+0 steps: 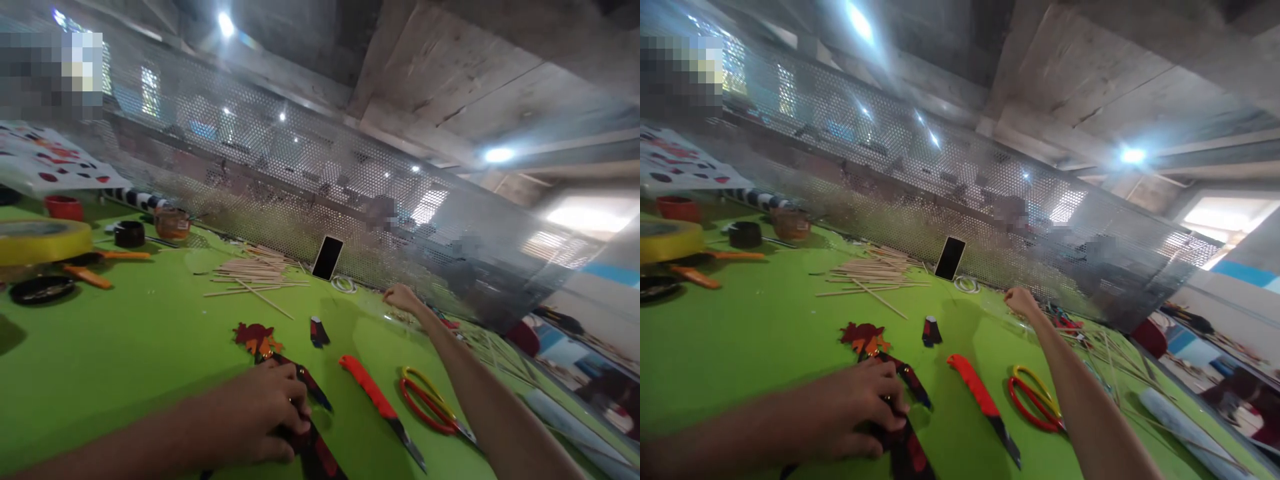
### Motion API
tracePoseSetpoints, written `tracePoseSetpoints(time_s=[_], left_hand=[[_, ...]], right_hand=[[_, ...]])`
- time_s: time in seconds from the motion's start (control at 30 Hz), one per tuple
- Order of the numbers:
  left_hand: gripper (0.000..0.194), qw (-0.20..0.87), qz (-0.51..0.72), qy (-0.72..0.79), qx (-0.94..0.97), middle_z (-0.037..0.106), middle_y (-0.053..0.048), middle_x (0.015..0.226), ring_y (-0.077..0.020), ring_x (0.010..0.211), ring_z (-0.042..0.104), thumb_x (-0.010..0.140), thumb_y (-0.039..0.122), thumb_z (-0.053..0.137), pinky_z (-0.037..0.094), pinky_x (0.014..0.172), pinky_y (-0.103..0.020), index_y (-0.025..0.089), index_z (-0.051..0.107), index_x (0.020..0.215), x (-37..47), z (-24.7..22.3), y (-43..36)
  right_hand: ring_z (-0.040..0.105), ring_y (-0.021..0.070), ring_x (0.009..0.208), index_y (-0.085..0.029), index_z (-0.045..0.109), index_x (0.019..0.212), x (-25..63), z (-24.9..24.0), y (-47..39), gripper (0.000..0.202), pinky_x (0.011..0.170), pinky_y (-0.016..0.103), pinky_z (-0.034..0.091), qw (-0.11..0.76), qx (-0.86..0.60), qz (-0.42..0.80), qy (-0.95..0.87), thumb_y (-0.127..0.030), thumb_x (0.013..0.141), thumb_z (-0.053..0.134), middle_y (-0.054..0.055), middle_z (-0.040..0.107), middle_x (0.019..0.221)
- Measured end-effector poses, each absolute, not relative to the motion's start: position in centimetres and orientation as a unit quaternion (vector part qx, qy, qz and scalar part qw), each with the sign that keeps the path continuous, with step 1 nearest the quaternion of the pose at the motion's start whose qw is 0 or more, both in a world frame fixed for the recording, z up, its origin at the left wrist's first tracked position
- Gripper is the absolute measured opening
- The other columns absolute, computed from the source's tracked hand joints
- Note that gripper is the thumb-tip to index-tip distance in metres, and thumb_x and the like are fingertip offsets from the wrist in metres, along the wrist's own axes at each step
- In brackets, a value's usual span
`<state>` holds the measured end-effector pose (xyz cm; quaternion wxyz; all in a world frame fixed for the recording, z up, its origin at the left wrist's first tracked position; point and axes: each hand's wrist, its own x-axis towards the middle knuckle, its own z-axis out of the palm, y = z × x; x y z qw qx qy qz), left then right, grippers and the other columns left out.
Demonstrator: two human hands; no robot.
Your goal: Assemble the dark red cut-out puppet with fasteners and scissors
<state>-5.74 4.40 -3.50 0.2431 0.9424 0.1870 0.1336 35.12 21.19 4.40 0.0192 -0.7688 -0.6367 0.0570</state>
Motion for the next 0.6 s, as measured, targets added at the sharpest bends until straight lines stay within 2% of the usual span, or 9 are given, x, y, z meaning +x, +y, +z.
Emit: tracePoseSetpoints(time_s=[0.17,0.37,0.6], left_hand=[[0.020,0.255,0.148,0.187,0.937,0.070,0.001,0.120,-0.0224,0.114,0.059,0.087,0.031,0.083,0.043,0.095,-0.035,0.027,0.075,0.106,-5.9,-3.9,4.3],[0.019,0.275,0.159,0.184,0.930,0.069,0.003,0.122,-0.0202,0.115,0.059,0.089,0.027,0.081,0.041,0.098,-0.034,0.030,0.074,0.106,-6.0,-4.1,4.2],[0.021,0.263,0.127,0.190,0.938,0.070,0.000,0.120,-0.0236,0.113,0.060,0.088,0.030,0.081,0.044,0.094,-0.036,0.029,0.076,0.108,-5.7,-3.4,4.3]], right_hand=[[0.069,0.0247,0.106,-0.016,0.065,0.127,35.1,4.8,23.0,0.035,0.088,0.043,0.061,-0.011,-0.783,0.112,-0.611,-0.036,0.099,0.068,0.010,0.066,0.128],[0.070,0.0227,0.102,-0.016,0.064,0.127,35.3,1.7,22.5,0.033,0.086,0.042,0.061,-0.023,-0.795,0.165,-0.584,-0.036,0.101,0.067,0.009,0.067,0.124],[0.068,0.0266,0.110,-0.015,0.064,0.128,34.6,-0.3,22.9,0.037,0.092,0.045,0.059,0.030,-0.798,0.143,-0.584,-0.037,0.099,0.068,0.011,0.065,0.130]])
